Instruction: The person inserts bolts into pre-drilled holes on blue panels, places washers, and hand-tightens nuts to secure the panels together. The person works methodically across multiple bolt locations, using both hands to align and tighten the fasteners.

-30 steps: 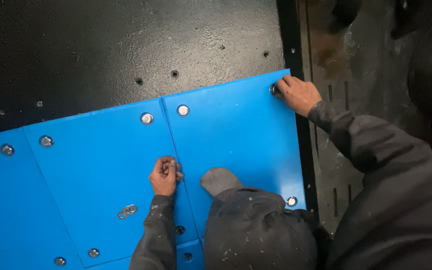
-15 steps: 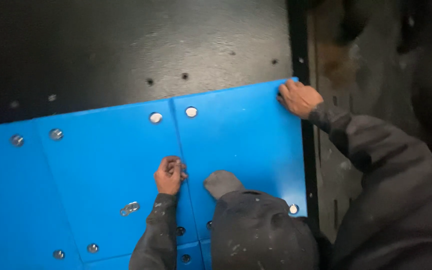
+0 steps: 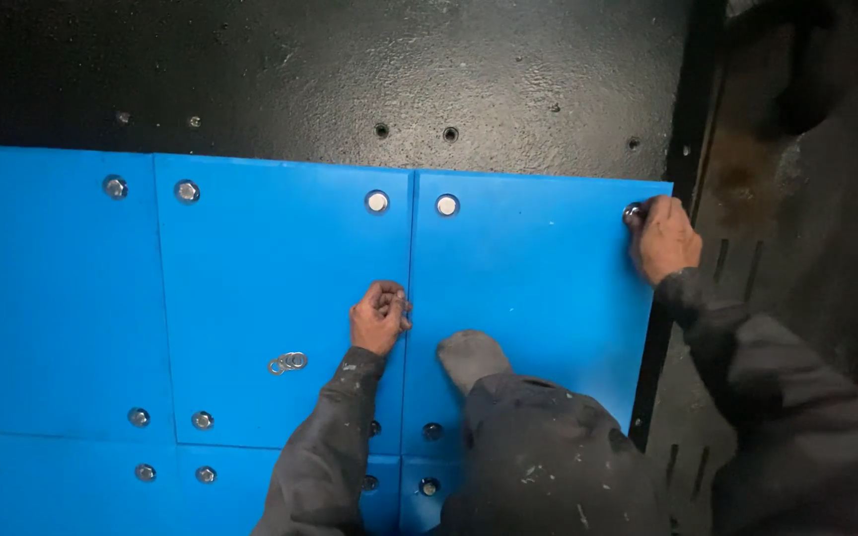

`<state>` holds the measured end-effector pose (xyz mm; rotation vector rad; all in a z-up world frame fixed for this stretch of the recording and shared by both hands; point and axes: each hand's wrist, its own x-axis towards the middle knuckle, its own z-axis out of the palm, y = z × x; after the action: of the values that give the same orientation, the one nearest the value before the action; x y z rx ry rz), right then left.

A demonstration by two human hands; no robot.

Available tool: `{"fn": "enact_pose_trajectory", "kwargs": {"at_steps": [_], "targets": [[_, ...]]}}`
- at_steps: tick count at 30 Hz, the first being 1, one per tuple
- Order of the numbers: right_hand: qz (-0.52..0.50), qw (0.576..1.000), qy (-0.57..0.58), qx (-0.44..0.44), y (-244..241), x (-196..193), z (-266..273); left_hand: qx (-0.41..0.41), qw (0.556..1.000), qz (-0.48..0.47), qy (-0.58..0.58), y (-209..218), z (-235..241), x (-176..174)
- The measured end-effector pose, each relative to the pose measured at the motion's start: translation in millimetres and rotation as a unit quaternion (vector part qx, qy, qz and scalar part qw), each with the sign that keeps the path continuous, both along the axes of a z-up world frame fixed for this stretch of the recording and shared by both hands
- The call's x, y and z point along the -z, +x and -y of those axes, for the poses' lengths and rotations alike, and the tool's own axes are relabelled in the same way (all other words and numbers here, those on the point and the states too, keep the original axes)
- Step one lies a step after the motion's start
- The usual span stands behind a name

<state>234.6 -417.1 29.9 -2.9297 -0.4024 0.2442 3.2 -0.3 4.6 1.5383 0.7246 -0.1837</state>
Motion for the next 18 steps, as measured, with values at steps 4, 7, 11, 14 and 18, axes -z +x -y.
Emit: {"fn": "enact_pose_trajectory", "kwargs": {"at_steps": [4,7,11,14,18], "targets": [[-0.011,0.997,0.047,0.059,-2,22,7,-0.005,1.000,-0.005,-0.001,-3,1,7],[-0.023,0.998,0.035,0.055,-7,23,8,-0.001,1.000,0.000,-0.004,-3,-1,0],[0.019,0.999,0.019,0.030,-9,20,0,0.032,0.999,0.011,-0.002,0,-6,-11],[0.058,0.998,0.004,0.003,-12,37,19,0.074,0.997,-0.006,0.009,3,-12,-16],[0.103,0.993,0.026,-0.054,-8,15,8,0.044,0.998,-0.006,-0.035,2,-17,-9]]}}
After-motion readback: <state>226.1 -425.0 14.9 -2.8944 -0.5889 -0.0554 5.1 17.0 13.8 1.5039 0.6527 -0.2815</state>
